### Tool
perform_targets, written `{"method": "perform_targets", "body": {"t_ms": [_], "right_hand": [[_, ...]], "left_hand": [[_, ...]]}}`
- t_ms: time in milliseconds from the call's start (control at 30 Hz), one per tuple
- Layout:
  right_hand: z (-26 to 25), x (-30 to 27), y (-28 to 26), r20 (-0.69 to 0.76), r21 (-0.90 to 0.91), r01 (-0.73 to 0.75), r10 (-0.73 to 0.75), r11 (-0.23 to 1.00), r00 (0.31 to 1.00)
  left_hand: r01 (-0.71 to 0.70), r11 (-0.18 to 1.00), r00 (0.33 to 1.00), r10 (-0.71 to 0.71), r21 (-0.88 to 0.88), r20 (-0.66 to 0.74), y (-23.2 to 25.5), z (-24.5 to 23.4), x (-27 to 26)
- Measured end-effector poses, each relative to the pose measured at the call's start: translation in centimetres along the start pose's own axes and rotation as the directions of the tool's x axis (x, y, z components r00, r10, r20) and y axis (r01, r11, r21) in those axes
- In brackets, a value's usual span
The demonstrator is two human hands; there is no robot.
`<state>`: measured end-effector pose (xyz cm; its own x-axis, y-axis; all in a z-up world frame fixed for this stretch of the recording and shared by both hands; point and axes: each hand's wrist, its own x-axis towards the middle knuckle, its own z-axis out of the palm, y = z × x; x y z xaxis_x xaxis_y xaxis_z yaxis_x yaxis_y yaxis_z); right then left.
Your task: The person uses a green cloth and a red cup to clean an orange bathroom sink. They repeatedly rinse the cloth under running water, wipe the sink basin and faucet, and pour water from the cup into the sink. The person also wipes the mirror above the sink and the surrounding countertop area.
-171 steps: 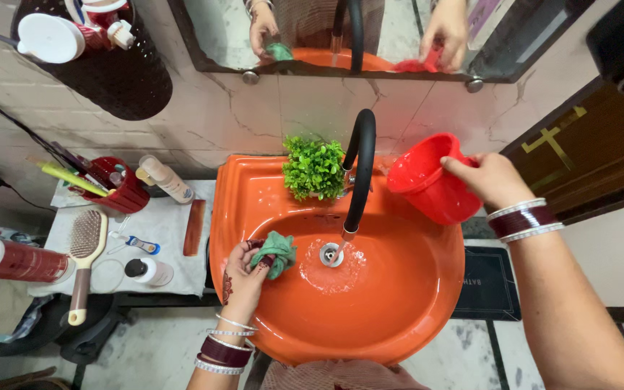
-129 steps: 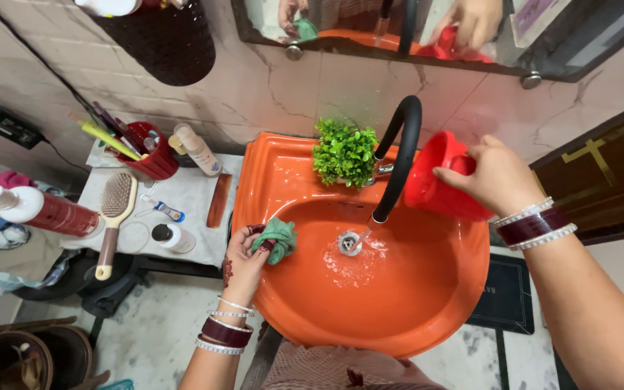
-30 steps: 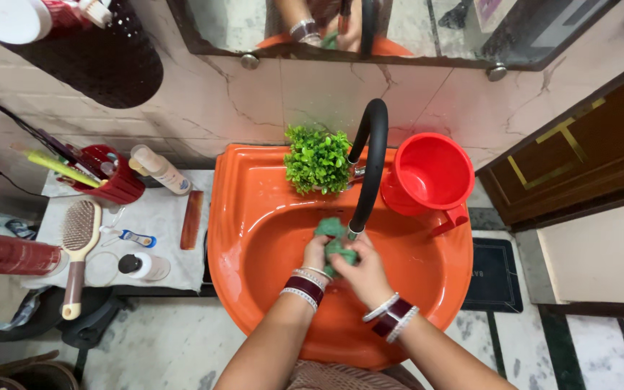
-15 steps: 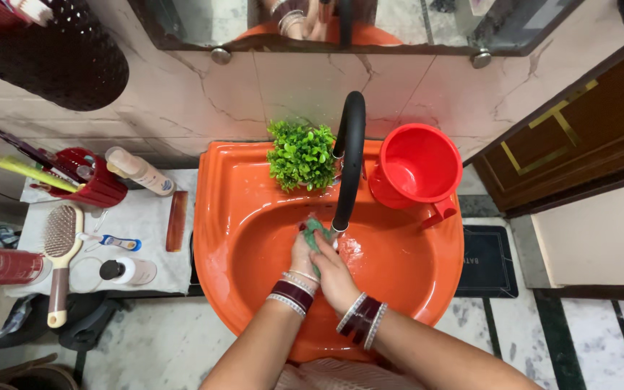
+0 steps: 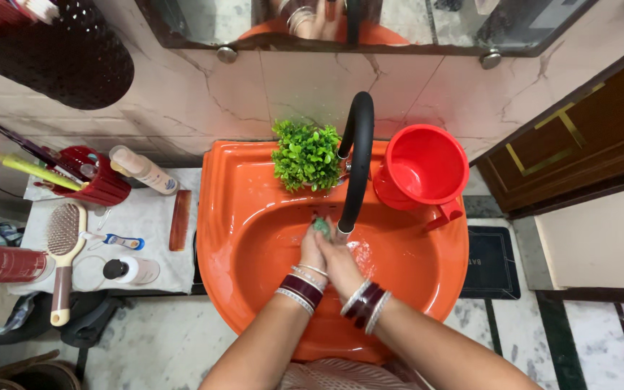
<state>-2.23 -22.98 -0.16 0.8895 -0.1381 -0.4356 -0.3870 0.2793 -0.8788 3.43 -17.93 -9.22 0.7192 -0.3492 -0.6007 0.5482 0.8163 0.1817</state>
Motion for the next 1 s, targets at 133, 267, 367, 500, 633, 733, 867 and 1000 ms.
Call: {"method": "perform_targets", "body": {"t_ms": [133, 267, 367, 500, 633, 733, 867, 1000], "right_hand": [[-1.6, 5.0, -1.2, -0.071, 0.215, 0.173, -0.161, 0.961, 0.984], [-2.0, 5.6, 0.7, -0.085, 0.232, 0.272, -0.259, 0.934, 0.962], [-0.5, 1.3, -0.3, 0.149, -0.435, 0.632, -0.641, 0.641, 0.753], [-0.4, -3.0, -5.9, 0.084, -0.388, 0.411, -0.412, 0.825, 0.907], [-5.1, -4.3, -11.9, 0.138, -0.942, 0.33, -0.826, 0.061, 0.547], [-7.9, -3.2, -14.3, 0.188, -0.974, 0.208, -0.832, -0.09, 0.522], [-10.9, -2.5, -14.4, 0.195, -0.98, 0.16, -0.716, -0.117, 0.67], [-12.1, -3.4, -13.4, 0.183, -0.98, 0.189, -0.689, -0.067, 0.702]], "left_hand": [[-0.057, 0.986, 0.998, 0.051, 0.158, 0.043, -1.6, 2.9, -2.5], [-0.059, 0.977, 0.997, 0.047, 0.206, 0.062, -0.9, 4.4, -4.6], [0.015, 0.987, 0.99, -0.037, 0.157, 0.139, 2.3, 4.0, -3.7], [0.207, 0.948, 0.978, -0.208, 0.241, -0.025, 3.5, 2.4, -1.8], [0.291, 0.841, 0.905, -0.396, 0.457, 0.153, 2.9, 1.0, -1.7], [0.278, 0.833, 0.905, -0.394, 0.478, 0.16, 2.4, 2.6, -2.4], [0.189, 0.836, 0.932, -0.318, 0.514, 0.174, 2.2, 5.5, -2.6], [0.191, 0.845, 0.886, -0.367, 0.499, 0.283, 3.2, 4.9, -2.1]]}}
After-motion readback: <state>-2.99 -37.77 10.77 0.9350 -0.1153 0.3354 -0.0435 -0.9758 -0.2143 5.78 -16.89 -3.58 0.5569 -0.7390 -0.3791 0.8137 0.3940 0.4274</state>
